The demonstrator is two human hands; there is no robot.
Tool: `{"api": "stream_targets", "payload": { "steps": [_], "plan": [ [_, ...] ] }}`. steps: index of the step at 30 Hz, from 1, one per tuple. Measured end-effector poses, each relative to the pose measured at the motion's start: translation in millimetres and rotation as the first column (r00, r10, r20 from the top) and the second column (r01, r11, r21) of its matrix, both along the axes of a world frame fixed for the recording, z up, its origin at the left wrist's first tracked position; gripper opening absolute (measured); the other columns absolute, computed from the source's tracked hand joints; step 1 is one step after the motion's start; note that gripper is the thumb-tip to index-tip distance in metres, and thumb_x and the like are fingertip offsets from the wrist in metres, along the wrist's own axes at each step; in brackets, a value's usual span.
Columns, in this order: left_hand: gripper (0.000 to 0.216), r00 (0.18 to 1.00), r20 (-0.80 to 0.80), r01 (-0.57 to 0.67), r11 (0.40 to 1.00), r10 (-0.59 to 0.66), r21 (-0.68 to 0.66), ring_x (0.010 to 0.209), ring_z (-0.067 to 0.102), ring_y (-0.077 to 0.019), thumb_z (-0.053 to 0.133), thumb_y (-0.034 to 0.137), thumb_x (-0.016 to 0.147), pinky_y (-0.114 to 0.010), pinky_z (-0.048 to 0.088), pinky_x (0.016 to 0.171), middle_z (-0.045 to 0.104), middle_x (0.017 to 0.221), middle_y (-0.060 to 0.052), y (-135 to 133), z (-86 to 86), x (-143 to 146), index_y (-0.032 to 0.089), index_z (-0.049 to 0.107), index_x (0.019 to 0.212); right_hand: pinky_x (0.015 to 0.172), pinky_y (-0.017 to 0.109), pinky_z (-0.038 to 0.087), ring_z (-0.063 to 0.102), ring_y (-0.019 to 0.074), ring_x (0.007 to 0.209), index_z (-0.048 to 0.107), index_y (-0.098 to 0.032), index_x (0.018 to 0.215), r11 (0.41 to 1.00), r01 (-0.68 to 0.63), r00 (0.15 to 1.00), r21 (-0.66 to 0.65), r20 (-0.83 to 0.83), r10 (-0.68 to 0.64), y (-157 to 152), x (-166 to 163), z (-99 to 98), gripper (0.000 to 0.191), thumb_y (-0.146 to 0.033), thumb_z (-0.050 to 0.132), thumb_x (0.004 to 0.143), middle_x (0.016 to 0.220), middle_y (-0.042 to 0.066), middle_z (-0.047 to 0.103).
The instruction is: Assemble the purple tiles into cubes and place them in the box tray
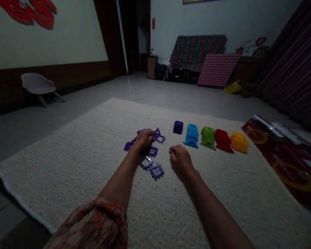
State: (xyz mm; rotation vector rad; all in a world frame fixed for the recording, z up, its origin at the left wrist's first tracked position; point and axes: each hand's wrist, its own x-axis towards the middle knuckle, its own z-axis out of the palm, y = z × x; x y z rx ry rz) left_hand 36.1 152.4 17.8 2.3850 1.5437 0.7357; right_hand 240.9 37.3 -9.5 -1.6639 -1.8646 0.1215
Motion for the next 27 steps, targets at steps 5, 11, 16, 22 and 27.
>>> {"api": "stream_targets", "payload": {
  "steps": [5, 11, 16, 22, 27],
  "plan": [
    [0.039, 1.0, -0.005, 0.023, 0.999, -0.023, 0.032, 0.117, 0.068, -0.0199, 0.054, 0.007, 0.084, -0.034, 0.049, 0.108, 0.076, 0.12, -0.005, 4.4, -8.9, 2.6, 0.022, 0.076, 0.113, 0.096, 0.037, 0.047, 0.062, 0.0248, 0.106, 0.07, -0.016, 0.111, 0.999, 0.013, 0.997, 0.039, -0.075, -0.01, 32.4, -17.2, 0.5, 0.029, -0.013, 0.055, 0.086, 0.115, 0.014, 0.07],
    [0.036, 1.0, -0.01, 0.023, 0.998, -0.022, 0.063, 0.114, 0.067, -0.0206, 0.053, 0.006, 0.084, -0.033, 0.048, 0.108, 0.075, 0.116, -0.008, 11.8, -19.6, 5.8, 0.02, 0.076, 0.108, 0.108, 0.046, 0.039, 0.053, 0.0299, 0.13, 0.062, -0.015, 0.131, 0.999, -0.046, 0.999, 0.018, -0.006, 0.046, 58.6, -30.6, -2.7, 0.045, -0.018, 0.061, 0.086, 0.144, 0.017, 0.058],
    [0.034, 1.0, -0.023, -0.018, 0.996, 0.02, 0.089, 0.112, 0.066, -0.0223, 0.051, 0.008, 0.087, -0.036, 0.049, 0.105, 0.074, 0.116, -0.009, 11.1, -25.3, 14.2, 0.019, 0.076, 0.107, 0.101, 0.042, 0.04, 0.057, 0.0281, 0.119, 0.067, -0.018, 0.117, 0.998, -0.064, 0.997, 0.018, 0.044, 0.064, 62.6, -29.1, -4.2, 0.027, -0.025, 0.058, 0.093, 0.128, 0.013, 0.067],
    [0.033, 0.998, -0.029, -0.048, 0.994, 0.051, 0.093, 0.109, 0.066, -0.0221, 0.054, 0.006, 0.085, -0.035, 0.051, 0.101, 0.074, 0.11, -0.008, 8.1, -23.3, 19.7, 0.021, 0.076, 0.105, 0.08, 0.031, 0.041, 0.062, 0.0224, 0.087, 0.068, -0.017, 0.096, 0.998, -0.027, 1.0, 0.048, 0.011, 0.026, 68.1, -17.4, -1.5, 0.033, -0.022, 0.035, 0.104, 0.092, 0.011, 0.071],
    [0.035, 1.0, -0.014, -0.021, 0.996, 0.023, 0.089, 0.106, 0.067, -0.0214, 0.055, 0.005, 0.084, -0.034, 0.052, 0.1, 0.075, 0.109, -0.007, 6.5, -21.6, 25.2, 0.022, 0.077, 0.106, 0.064, 0.029, 0.034, 0.059, 0.0191, 0.069, 0.067, -0.018, 0.088, 0.995, 0.101, 0.994, 0.014, -0.049, -0.1, 73.1, -3.2, -0.1, 0.034, -0.021, 0.036, 0.103, 0.079, 0.008, 0.068]
  ]
}}
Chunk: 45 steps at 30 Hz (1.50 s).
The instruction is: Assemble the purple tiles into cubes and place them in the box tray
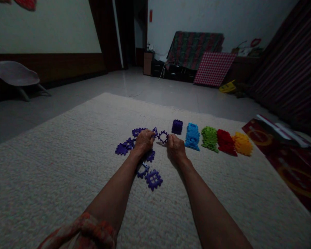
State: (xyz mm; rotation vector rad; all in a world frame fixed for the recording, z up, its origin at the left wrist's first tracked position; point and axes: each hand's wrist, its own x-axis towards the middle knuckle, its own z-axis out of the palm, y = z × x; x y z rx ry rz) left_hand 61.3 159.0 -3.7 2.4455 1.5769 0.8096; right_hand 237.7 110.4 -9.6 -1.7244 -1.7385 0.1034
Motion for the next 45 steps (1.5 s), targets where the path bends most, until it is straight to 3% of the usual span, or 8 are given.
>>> {"api": "stream_targets", "payload": {
  "steps": [14, 18, 23, 28, 36, 41, 43, 45],
  "plan": [
    [0.031, 0.984, -0.028, 0.175, 0.983, -0.173, 0.053, 0.107, 0.068, -0.0218, 0.052, 0.007, 0.082, -0.037, 0.05, 0.103, 0.077, 0.109, -0.007, 2.1, -6.4, 7.9, 0.019, 0.077, 0.095, 0.061, 0.03, 0.03, 0.056, 0.0178, 0.064, 0.065, -0.019, 0.079, 0.998, 0.011, 0.999, -0.063, 0.052, -0.008, 2.2, 1.5, 3.3, 0.035, -0.022, 0.039, 0.102, 0.074, 0.007, 0.067],
    [0.029, 0.976, 0.022, 0.213, 0.975, -0.215, 0.057, 0.107, 0.069, -0.0218, 0.053, 0.007, 0.079, -0.036, 0.051, 0.103, 0.077, 0.107, -0.007, 2.3, -6.9, 9.0, 0.02, 0.077, 0.09, 0.061, 0.03, 0.03, 0.054, 0.0173, 0.062, 0.063, -0.019, 0.074, 0.998, 0.058, 0.996, -0.023, -0.062, -0.059, 2.4, 1.2, 2.0, 0.035, -0.029, 0.042, 0.1, 0.068, 0.005, 0.065],
    [0.026, 0.974, 0.144, 0.149, 0.974, -0.174, 0.169, 0.111, 0.068, -0.0247, 0.063, 0.018, 0.083, -0.041, 0.052, 0.103, 0.074, 0.116, -0.011, -0.4, -3.4, 12.6, 0.018, 0.073, 0.106, 0.063, 0.028, 0.034, 0.054, 0.0161, 0.061, 0.062, -0.019, 0.068, 0.991, 0.081, 0.962, 0.106, -0.269, -0.05, 2.3, 0.0, -0.2, 0.04, -0.04, 0.042, 0.095, 0.063, 0.003, 0.062],
    [0.036, 0.932, 0.115, 0.322, 0.932, -0.343, 0.169, 0.11, 0.068, -0.0252, 0.076, 0.023, 0.077, -0.043, 0.054, 0.101, 0.071, 0.119, -0.011, -2.1, -7.4, 15.8, 0.017, 0.07, 0.112, 0.06, 0.029, 0.034, 0.049, 0.0155, 0.059, 0.058, -0.02, 0.061, 0.981, 0.122, 0.907, 0.149, -0.417, -0.05, 2.6, -3.7, 0.7, 0.045, -0.051, 0.042, 0.089, 0.057, 0.0, 0.056],
    [0.025, 0.888, 0.147, 0.428, 0.9, -0.436, 0.087, 0.106, 0.068, -0.0223, 0.055, 0.008, 0.085, -0.037, 0.053, 0.098, 0.071, 0.114, -0.012, -5.0, -5.7, 20.4, 0.015, 0.069, 0.104, 0.064, 0.03, 0.043, 0.058, 0.0188, 0.068, 0.064, -0.018, 0.07, 0.994, 0.037, 0.812, 0.101, -0.583, 0.029, -0.6, -11.0, 6.3, 0.05, -0.062, 0.047, 0.087, 0.067, 0.003, 0.065],
    [0.026, 0.9, 0.335, 0.333, 0.936, -0.279, -0.112, 0.086, 0.067, -0.0186, 0.048, 0.014, 0.087, -0.03, 0.053, 0.083, 0.072, 0.09, -0.005, -9.1, 5.0, 21.3, 0.017, 0.068, 0.104, 0.071, 0.034, 0.051, 0.062, 0.021, 0.073, 0.065, -0.018, 0.084, 0.975, 0.03, 0.889, 0.222, -0.452, 0.076, -1.8, -7.6, 6.9, 0.035, -0.047, 0.046, 0.09, 0.076, 0.005, 0.067],
    [0.024, 0.886, 0.412, 0.31, 0.932, -0.211, -0.19, 0.082, 0.066, -0.018, 0.048, 0.016, 0.087, -0.029, 0.052, 0.079, 0.071, 0.086, -0.003, -9.0, 7.9, 21.6, 0.017, 0.068, 0.099, 0.083, 0.039, 0.054, 0.065, 0.0249, 0.09, 0.065, -0.016, 0.099, 0.937, 0.051, 0.943, 0.346, -0.326, 0.069, 0.3, -6.1, 3.1, 0.028, -0.035, 0.05, 0.084, 0.096, 0.011, 0.069],
    [0.022, 0.858, 0.479, 0.332, 0.912, -0.186, -0.24, 0.082, 0.065, -0.0179, 0.047, 0.017, 0.085, -0.028, 0.052, 0.077, 0.071, 0.086, -0.003, -8.5, 9.7, 22.2, 0.017, 0.068, 0.093, 0.099, 0.045, 0.05, 0.06, 0.0291, 0.115, 0.06, -0.013, 0.12, 0.899, 0.003, 0.977, 0.438, -0.195, 0.092, 2.3, -5.6, -2.2, 0.044, -0.026, 0.053, 0.078, 0.121, 0.018, 0.065]
  ]
}}
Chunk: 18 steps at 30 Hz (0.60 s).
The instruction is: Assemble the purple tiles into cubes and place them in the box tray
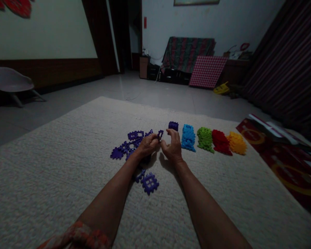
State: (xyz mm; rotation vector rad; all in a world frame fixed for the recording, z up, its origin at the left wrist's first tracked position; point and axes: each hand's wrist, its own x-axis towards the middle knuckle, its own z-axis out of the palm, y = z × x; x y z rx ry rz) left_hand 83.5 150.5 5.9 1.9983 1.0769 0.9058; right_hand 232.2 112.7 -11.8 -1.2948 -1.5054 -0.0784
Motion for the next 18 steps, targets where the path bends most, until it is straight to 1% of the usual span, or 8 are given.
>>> {"api": "stream_targets", "payload": {
  "steps": [1, 3, 7, 11, 13, 15, 17, 18],
  "plan": [
    [0.022, 1.0, 0.028, 0.008, 0.999, -0.007, -0.031, 0.083, 0.065, -0.0179, 0.047, 0.017, 0.084, -0.028, 0.052, 0.077, 0.071, 0.086, -0.003, 0.1, 0.7, 0.4, 0.017, 0.068, 0.091, 0.107, 0.048, 0.046, 0.055, 0.0302, 0.125, 0.056, -0.011, 0.128, 1.0, -0.016, 0.998, 0.022, 0.054, 0.014, 0.6, 0.0, -2.6, 0.053, -0.023, 0.054, 0.077, 0.13, 0.02, 0.061],
    [0.022, 0.997, 0.073, 0.019, 0.997, -0.013, -0.078, 0.082, 0.065, -0.018, 0.048, 0.017, 0.082, -0.028, 0.052, 0.076, 0.07, 0.086, -0.002, -0.1, 1.8, 1.0, 0.017, 0.068, 0.09, 0.113, 0.05, 0.04, 0.047, 0.0311, 0.135, 0.049, -0.01, 0.138, 0.998, -0.054, 0.989, 0.015, 0.142, 0.051, 0.6, -0.1, -6.6, 0.062, -0.021, 0.054, 0.078, 0.14, 0.021, 0.055],
    [0.023, 0.994, 0.105, 0.033, 0.994, -0.022, -0.104, 0.079, 0.063, -0.0176, 0.047, 0.017, 0.081, -0.028, 0.052, 0.075, 0.069, 0.083, -0.002, -0.6, 2.2, 1.2, 0.017, 0.068, 0.089, 0.11, 0.05, 0.042, 0.049, 0.0321, 0.131, 0.05, -0.011, 0.139, 0.995, -0.074, 0.965, -0.063, 0.246, 0.087, -0.4, 0.9, -9.0, 0.058, -0.022, 0.055, 0.082, 0.137, 0.019, 0.058],
    [0.023, 0.995, 0.092, 0.038, 0.994, -0.029, -0.098, 0.077, 0.064, -0.0179, 0.046, 0.018, 0.082, -0.028, 0.052, 0.072, 0.07, 0.08, -0.003, 1.4, -2.5, 1.7, 0.017, 0.068, 0.087, 0.106, 0.049, 0.044, 0.051, 0.0327, 0.128, 0.052, -0.01, 0.138, 0.994, -0.037, 0.965, -0.1, 0.254, 0.061, -0.3, 0.3, -10.1, 0.056, -0.019, 0.054, 0.082, 0.134, 0.02, 0.06],
    [0.024, 0.996, 0.086, 0.023, 0.996, -0.016, -0.083, 0.079, 0.067, -0.0184, 0.046, 0.018, 0.082, -0.028, 0.054, 0.074, 0.072, 0.083, -0.003, 2.3, -4.7, 2.2, 0.017, 0.069, 0.087, 0.106, 0.048, 0.043, 0.051, 0.0319, 0.127, 0.052, -0.01, 0.137, 0.994, -0.026, 0.966, -0.108, 0.254, 0.053, -0.7, -0.8, -10.4, 0.055, -0.019, 0.054, 0.083, 0.134, 0.02, 0.06],
    [0.024, 0.994, 0.097, -0.038, 0.999, 0.042, -0.036, 0.087, 0.07, -0.019, 0.049, 0.018, 0.083, -0.029, 0.055, 0.081, 0.076, 0.091, -0.004, 2.4, -5.2, 2.3, 0.019, 0.071, 0.092, 0.105, 0.047, 0.043, 0.052, 0.0315, 0.125, 0.053, -0.01, 0.136, 0.993, -0.001, 0.964, -0.118, 0.264, 0.033, -1.6, -0.3, -9.0, 0.054, -0.02, 0.054, 0.083, 0.133, 0.02, 0.061],
    [0.023, 0.981, 0.125, -0.152, 0.988, 0.147, 0.027, 0.094, 0.072, -0.0194, 0.053, 0.021, 0.085, -0.029, 0.054, 0.087, 0.078, 0.098, -0.005, 2.2, -4.1, 1.5, 0.02, 0.072, 0.098, 0.105, 0.047, 0.042, 0.052, 0.0319, 0.124, 0.054, -0.01, 0.135, 0.99, 0.051, 0.956, -0.129, 0.292, -0.012, -1.8, 3.6, -4.8, 0.052, -0.02, 0.055, 0.084, 0.132, 0.02, 0.061],
    [0.023, 0.968, 0.144, -0.215, 0.975, 0.206, 0.049, 0.094, 0.072, -0.0195, 0.055, 0.023, 0.086, -0.029, 0.054, 0.088, 0.079, 0.098, -0.005, 2.2, -3.3, 0.6, 0.02, 0.073, 0.1, 0.105, 0.048, 0.04, 0.051, 0.0323, 0.124, 0.055, -0.011, 0.135, 0.987, 0.088, 0.949, -0.136, 0.312, -0.042, -1.2, 7.0, -1.5, 0.052, -0.019, 0.056, 0.084, 0.132, 0.02, 0.061]
  ]
}}
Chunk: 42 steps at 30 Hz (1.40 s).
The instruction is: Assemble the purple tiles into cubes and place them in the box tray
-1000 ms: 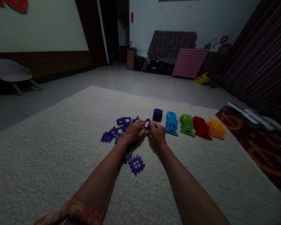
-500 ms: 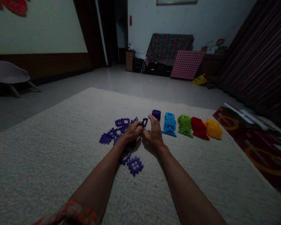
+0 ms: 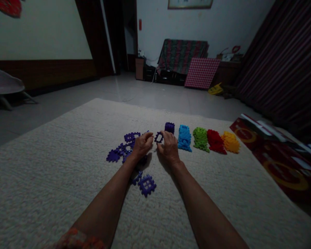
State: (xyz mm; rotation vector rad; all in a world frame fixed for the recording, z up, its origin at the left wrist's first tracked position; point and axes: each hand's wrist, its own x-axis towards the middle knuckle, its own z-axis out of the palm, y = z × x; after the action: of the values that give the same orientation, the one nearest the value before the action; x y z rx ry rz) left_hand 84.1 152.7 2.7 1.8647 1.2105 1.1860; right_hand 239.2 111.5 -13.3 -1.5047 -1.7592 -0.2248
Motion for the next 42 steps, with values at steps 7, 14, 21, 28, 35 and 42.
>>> {"api": "stream_targets", "payload": {
  "steps": [7, 14, 21, 28, 35, 42],
  "plan": [
    [0.027, 0.968, 0.152, -0.212, 0.975, 0.201, 0.062, 0.077, 0.073, -0.0172, 0.05, 0.017, 0.083, -0.028, 0.056, 0.075, 0.079, 0.085, -0.003, 4.0, -0.5, -5.2, 0.018, 0.073, 0.099, 0.111, 0.06, 0.024, 0.046, 0.0359, 0.125, 0.058, -0.017, 0.13, 0.966, 0.248, 0.963, -0.076, 0.132, -0.236, 16.1, 27.9, 22.4, 0.051, -0.013, 0.059, 0.079, 0.131, 0.017, 0.062],
    [0.028, 0.944, 0.25, -0.232, 0.972, 0.216, 0.036, 0.069, 0.072, -0.0162, 0.049, 0.015, 0.08, -0.027, 0.057, 0.069, 0.078, 0.081, -0.004, 7.0, -3.6, -4.2, 0.017, 0.072, 0.097, 0.114, 0.065, 0.013, 0.038, 0.0367, 0.134, 0.057, -0.019, 0.128, 0.952, 0.295, 0.929, -0.081, 0.256, -0.266, 26.2, 31.8, 11.2, 0.05, -0.01, 0.058, 0.08, 0.133, 0.015, 0.061],
    [0.029, 0.912, 0.334, -0.235, 0.971, 0.237, -0.048, 0.063, 0.071, -0.0146, 0.05, 0.018, 0.079, -0.024, 0.055, 0.06, 0.076, 0.076, -0.002, 6.7, -1.5, -4.0, 0.016, 0.072, 0.097, 0.114, 0.068, 0.011, 0.038, 0.0383, 0.137, 0.056, -0.016, 0.131, 0.942, 0.328, 0.919, -0.075, 0.254, -0.3, 32.1, 30.6, 7.8, 0.051, -0.01, 0.059, 0.08, 0.134, 0.017, 0.061],
    [0.028, 0.89, 0.365, -0.259, 0.962, 0.273, -0.087, 0.062, 0.071, -0.0152, 0.049, 0.018, 0.079, -0.025, 0.055, 0.061, 0.075, 0.075, -0.002, 3.8, 6.0, -3.7, 0.016, 0.071, 0.097, 0.114, 0.067, 0.015, 0.038, 0.0382, 0.136, 0.056, -0.018, 0.13, 0.942, 0.328, 0.922, -0.064, 0.24, -0.305, 34.4, 30.9, 8.1, 0.054, -0.01, 0.061, 0.077, 0.134, 0.016, 0.059],
    [0.028, 0.859, 0.4, -0.3, 0.947, 0.319, -0.111, 0.059, 0.069, -0.0138, 0.049, 0.021, 0.079, -0.023, 0.054, 0.059, 0.074, 0.074, -0.002, 10.7, 8.5, -10.7, 0.016, 0.07, 0.097, 0.113, 0.068, 0.015, 0.039, 0.0381, 0.134, 0.058, -0.017, 0.127, 0.948, 0.313, 0.931, -0.051, 0.214, -0.296, 32.6, 32.5, 5.2, 0.051, -0.01, 0.056, 0.076, 0.133, 0.017, 0.06],
    [0.032, 0.859, 0.168, -0.494, 0.869, 0.484, 0.021, 0.081, 0.074, -0.0213, 0.047, 0.016, 0.079, -0.033, 0.057, 0.082, 0.078, 0.085, -0.007, 20.1, 13.4, -37.4, 0.016, 0.075, 0.096, 0.113, 0.058, 0.024, 0.042, 0.035, 0.134, 0.059, -0.015, 0.129, 0.986, 0.164, 0.971, -0.036, 0.18, -0.155, 22.9, 18.5, 11.4, 0.052, -0.01, 0.053, 0.077, 0.138, 0.018, 0.057]
  ]
}}
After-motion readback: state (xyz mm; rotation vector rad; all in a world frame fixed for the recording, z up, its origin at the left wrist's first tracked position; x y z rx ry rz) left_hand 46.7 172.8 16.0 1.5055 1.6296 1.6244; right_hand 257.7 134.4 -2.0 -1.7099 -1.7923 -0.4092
